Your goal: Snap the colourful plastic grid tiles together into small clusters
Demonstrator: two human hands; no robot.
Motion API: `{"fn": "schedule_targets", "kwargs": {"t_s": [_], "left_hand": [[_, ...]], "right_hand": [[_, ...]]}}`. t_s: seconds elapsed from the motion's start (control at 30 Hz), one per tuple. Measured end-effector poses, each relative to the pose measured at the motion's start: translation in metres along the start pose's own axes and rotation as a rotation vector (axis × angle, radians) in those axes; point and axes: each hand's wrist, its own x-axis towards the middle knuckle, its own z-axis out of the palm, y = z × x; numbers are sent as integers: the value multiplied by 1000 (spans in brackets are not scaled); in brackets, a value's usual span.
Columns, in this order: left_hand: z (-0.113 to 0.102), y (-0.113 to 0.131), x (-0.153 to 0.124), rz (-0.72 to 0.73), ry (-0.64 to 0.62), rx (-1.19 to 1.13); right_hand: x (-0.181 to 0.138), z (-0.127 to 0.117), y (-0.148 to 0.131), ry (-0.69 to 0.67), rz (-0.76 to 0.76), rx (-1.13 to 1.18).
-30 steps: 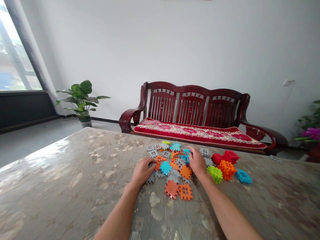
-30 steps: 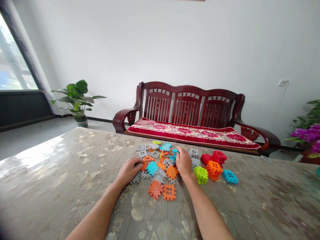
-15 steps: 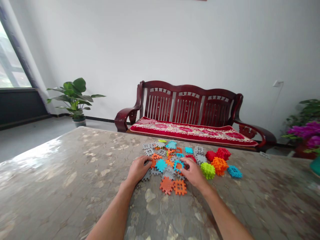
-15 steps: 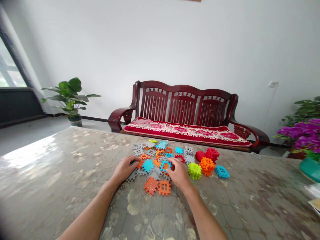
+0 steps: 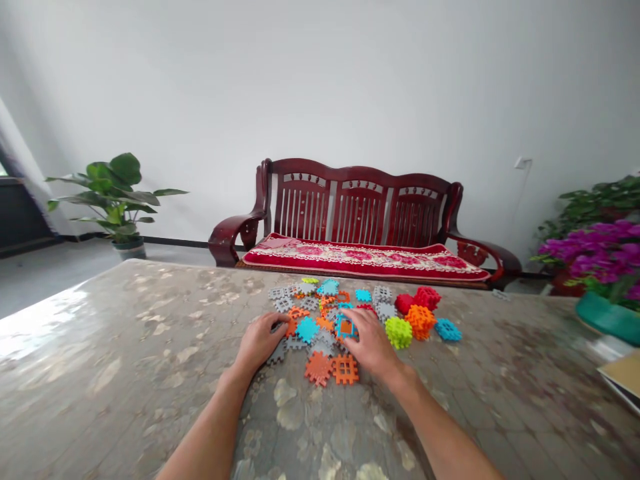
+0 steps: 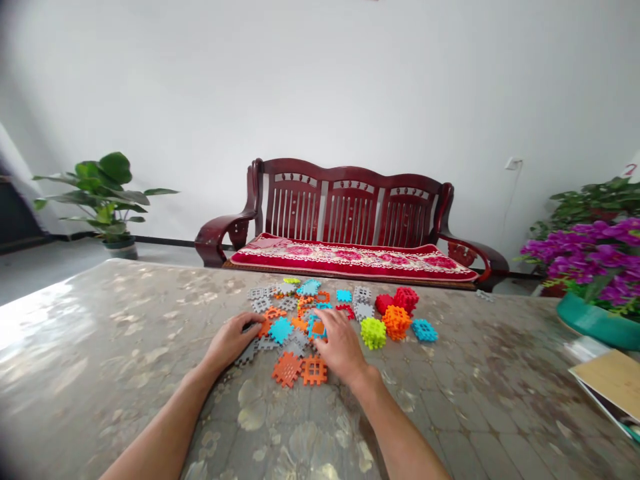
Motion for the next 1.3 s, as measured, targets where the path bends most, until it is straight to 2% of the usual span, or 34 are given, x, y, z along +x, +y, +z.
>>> {"fn": "schedule_targets", "kwargs": {"t_s": [0.17,0.23,0.3,0.37,0.5,0.63,0.9,1.0,1.13,1.3], "left_hand": [[2,-4,2,-10,-5,-8],[3,-6,2,-8,-4,-13],[4,-9,3,-7,-3,-17],[5,-10,4,-5,-3,-17],[6,-12,5,-3,-3,-7],[5,-12,5,-7,-9,5],[5,-13,5,-6,-24,-1],[5,-12,5,-7,-21,-12],[5,-12,5,-7,-11,-17],[6,-14,6,-4,-24,-12]], "right_hand": [[-4,-44,26,129,-21,-19],[-10,-65,49,288,-30,-28],[-22,-82,80,401,46,-55],[-36,-95,116,458,184,-74],[-62,-106,182,412,365,-196],[-70,-108,216,275,408,-289],[-57,-113,220,47,439,-192],[-59,-113,219,50,494,-193],[-60,-108,214,86,689,-235],[-54,-100,196,24,731,-401]]}}
